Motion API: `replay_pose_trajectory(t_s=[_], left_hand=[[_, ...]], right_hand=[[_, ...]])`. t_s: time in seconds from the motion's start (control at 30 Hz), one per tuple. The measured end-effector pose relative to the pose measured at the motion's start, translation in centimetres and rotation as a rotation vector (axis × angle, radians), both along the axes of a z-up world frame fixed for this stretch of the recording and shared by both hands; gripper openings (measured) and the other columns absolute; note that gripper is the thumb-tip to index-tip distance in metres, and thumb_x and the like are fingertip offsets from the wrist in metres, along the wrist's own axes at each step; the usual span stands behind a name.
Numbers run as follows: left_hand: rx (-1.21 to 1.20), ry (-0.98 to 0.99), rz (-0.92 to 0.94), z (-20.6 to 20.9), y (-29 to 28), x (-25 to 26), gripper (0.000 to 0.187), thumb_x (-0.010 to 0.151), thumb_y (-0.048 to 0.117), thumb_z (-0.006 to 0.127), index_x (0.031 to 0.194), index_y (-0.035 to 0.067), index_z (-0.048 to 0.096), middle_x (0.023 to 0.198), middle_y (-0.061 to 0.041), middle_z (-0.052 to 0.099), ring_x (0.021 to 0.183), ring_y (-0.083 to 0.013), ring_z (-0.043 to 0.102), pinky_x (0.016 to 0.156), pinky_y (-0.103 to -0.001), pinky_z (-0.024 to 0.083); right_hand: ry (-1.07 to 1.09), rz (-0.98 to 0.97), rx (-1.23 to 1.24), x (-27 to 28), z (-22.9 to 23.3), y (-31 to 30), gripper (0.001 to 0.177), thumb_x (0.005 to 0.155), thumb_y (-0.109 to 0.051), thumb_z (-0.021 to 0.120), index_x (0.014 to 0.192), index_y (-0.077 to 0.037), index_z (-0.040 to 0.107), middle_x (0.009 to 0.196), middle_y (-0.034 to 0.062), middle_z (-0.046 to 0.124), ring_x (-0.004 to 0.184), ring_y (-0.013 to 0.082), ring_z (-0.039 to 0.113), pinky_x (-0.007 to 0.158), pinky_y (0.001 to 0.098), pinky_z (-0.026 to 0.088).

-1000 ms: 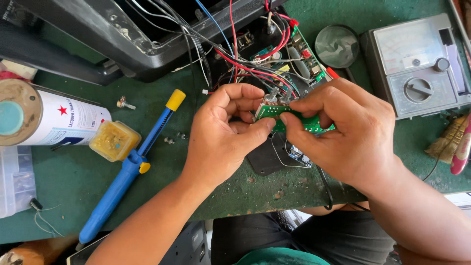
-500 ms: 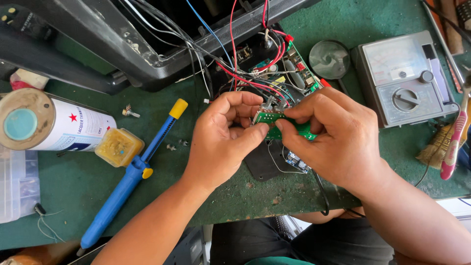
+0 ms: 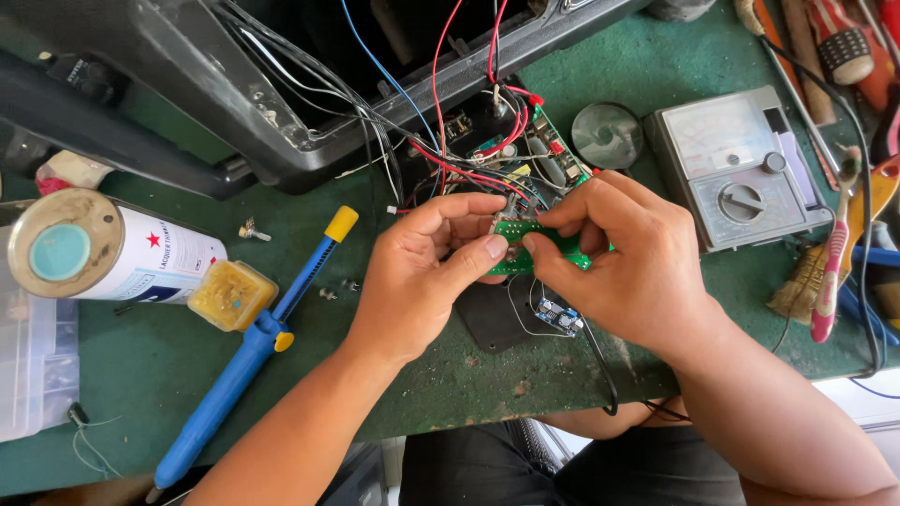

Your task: The person holds a green circuit board with multiple potentiometers and uses a soldering iron to work on the solder points. They also use pliers to trim wire leads and handle a roll of solder wire during the process.

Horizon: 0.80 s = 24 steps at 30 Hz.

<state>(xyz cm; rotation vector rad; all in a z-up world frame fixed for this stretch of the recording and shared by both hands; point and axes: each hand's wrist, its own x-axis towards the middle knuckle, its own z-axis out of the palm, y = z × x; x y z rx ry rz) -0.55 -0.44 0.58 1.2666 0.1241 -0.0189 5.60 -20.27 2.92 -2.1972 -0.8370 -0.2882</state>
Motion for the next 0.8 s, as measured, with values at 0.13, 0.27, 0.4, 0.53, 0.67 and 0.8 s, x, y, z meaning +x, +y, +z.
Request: replay_pose_trajectory(t_s=[0.13, 0.27, 0.4, 0.53, 0.67, 0.8], left_hand=[[-0.076, 0.031, -0.014, 0.1, 0.2, 0.6, 0.032, 0.096, 0.01, 0.073, 0.128, 0.007, 0.073, 0.102, -0.007, 0.077, 0.097, -0.0151, 0.076, 0.079, -0.034, 0.07], [-0.111, 0.19, 0.098, 0.9, 0.2, 0.8, 0.03, 0.092, 0.006, 0.071, 0.122, 0.004, 0.074, 0.099, -0.009, 0.072, 0.098, -0.024, 0.08, 0.075, -0.039, 0.071], [-0.148, 0.188, 0.142, 0.6, 0.5, 0.9, 0.028, 0.093, 0.009, 0.07, 0.121, 0.006, 0.073, 0.098, -0.01, 0.07, 0.086, -0.0169, 0.07, 0.075, -0.037, 0.07], [-0.178, 0.153, 0.139, 0.1, 0.3, 0.5, 0.024, 0.094, 0.009, 0.071, 0.118, 0.009, 0.072, 0.092, -0.007, 0.07, 0.084, -0.0154, 0.07, 0.074, -0.036, 0.07], [-0.118, 0.119, 0.12, 0.4, 0.0, 0.2, 0.022, 0.094, 0.007, 0.07, 0.116, 0.009, 0.072, 0.098, -0.007, 0.07, 0.09, -0.0163, 0.071, 0.077, -0.037, 0.071], [-0.032, 0.131, 0.136, 0.6, -0.1, 0.1, 0.019, 0.094, 0.008, 0.07, 0.113, 0.009, 0.073, 0.099, -0.007, 0.067, 0.089, -0.0152, 0.068, 0.075, -0.035, 0.07]], right_hand=[[0.051, 0.029, 0.0, 0.9, 0.6, -0.3, 0.014, 0.09, -0.012, 0.085, 0.098, -0.01, 0.074, 0.085, 0.0016, 0.066, 0.062, 0.0109, 0.053, 0.056, 0.0267, 0.043], [-0.05, -0.048, 0.224, 3.3, -0.4, -2.4, 0.023, 0.109, -0.015, 0.074, 0.09, -0.004, 0.067, 0.078, 0.0038, 0.057, 0.07, 0.0138, 0.048, 0.065, 0.0316, 0.038], [-0.122, -0.196, 0.589, 6.2, 1.0, -4.8, 0.028, 0.114, -0.011, 0.071, 0.091, 0.002, 0.062, 0.066, 0.0125, 0.059, 0.057, 0.0143, 0.051, 0.059, 0.0302, 0.04], [-0.219, -0.311, 0.603, 4.8, 3.0, -10.6, 0.041, 0.12, -0.003, 0.069, 0.08, 0.003, 0.06, 0.067, 0.0146, 0.061, 0.056, 0.0163, 0.054, 0.056, 0.0295, 0.04], [-0.155, -0.457, 0.302, 1.3, 1.2, -16.7, 0.031, 0.121, -0.001, 0.083, 0.096, -0.002, 0.064, 0.076, 0.0042, 0.053, 0.07, 0.0126, 0.051, 0.064, 0.0302, 0.04], [0.006, -0.672, 0.104, -2.3, -2.5, -20.9, 0.018, 0.111, -0.02, 0.09, 0.102, -0.009, 0.08, 0.076, -0.0033, 0.057, 0.073, 0.0067, 0.041, 0.066, 0.028, 0.035]])
